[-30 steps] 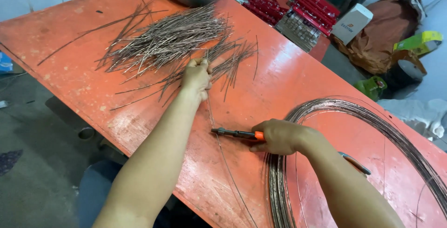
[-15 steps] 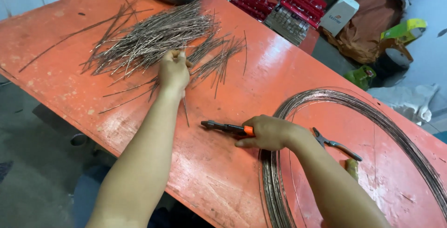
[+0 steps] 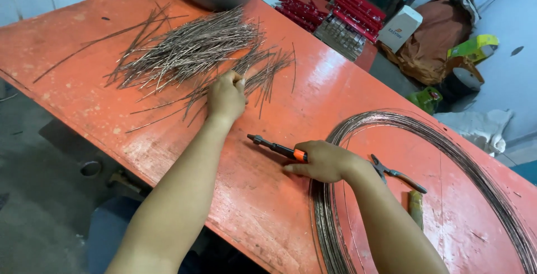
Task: Cutting individual pieces of wire from a large coil using wire cutters on a workbench.
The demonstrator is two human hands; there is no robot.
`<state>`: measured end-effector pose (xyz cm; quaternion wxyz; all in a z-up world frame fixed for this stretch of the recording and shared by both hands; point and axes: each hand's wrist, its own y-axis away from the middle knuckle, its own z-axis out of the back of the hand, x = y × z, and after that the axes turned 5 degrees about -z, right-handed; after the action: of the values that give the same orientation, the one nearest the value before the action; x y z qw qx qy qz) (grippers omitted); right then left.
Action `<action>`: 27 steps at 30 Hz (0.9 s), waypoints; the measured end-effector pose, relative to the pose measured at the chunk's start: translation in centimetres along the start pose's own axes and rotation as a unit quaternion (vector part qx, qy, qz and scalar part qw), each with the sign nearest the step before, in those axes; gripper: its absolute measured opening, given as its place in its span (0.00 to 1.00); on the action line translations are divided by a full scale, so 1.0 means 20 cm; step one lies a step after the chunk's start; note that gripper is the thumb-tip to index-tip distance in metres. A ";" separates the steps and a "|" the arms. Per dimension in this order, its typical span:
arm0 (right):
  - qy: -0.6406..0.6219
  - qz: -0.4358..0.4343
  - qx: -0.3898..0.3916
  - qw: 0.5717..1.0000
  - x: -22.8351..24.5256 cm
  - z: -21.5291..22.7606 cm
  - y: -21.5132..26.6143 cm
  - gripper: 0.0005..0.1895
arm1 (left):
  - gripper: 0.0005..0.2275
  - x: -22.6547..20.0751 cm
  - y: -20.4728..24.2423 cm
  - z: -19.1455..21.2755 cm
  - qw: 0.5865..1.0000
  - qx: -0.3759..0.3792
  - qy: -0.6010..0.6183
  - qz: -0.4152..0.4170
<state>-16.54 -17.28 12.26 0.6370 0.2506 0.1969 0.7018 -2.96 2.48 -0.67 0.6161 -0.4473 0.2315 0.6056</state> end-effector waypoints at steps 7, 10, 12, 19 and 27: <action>-0.014 -0.003 -0.016 1.000 -0.03 -0.04 -0.01 0.25 | 0.07 0.02 -0.01 -0.01 0.999 -0.028 -0.022 -0.027; -0.026 -0.003 -0.019 0.999 -0.02 -0.06 0.02 0.25 | 0.08 -0.03 0.03 0.04 0.998 -0.027 -0.035 -0.038; -0.029 -0.003 -0.027 0.999 0.00 -0.06 0.03 0.25 | 0.08 -0.07 0.04 0.06 0.998 -0.008 -0.057 0.004; -0.068 -0.034 -0.072 0.995 -0.02 -0.09 0.04 0.25 | 0.08 -0.18 0.08 0.11 0.993 0.010 -0.115 0.006; -0.102 -0.063 -0.185 0.975 -0.07 -0.18 -0.07 0.33 | 0.08 -0.33 0.22 0.10 0.996 0.089 -0.013 -0.016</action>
<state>-17.47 -18.45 8.43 0.7319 0.1859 0.0125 0.6555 -8.65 -0.08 4.54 0.6663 -0.3863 0.2696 0.5781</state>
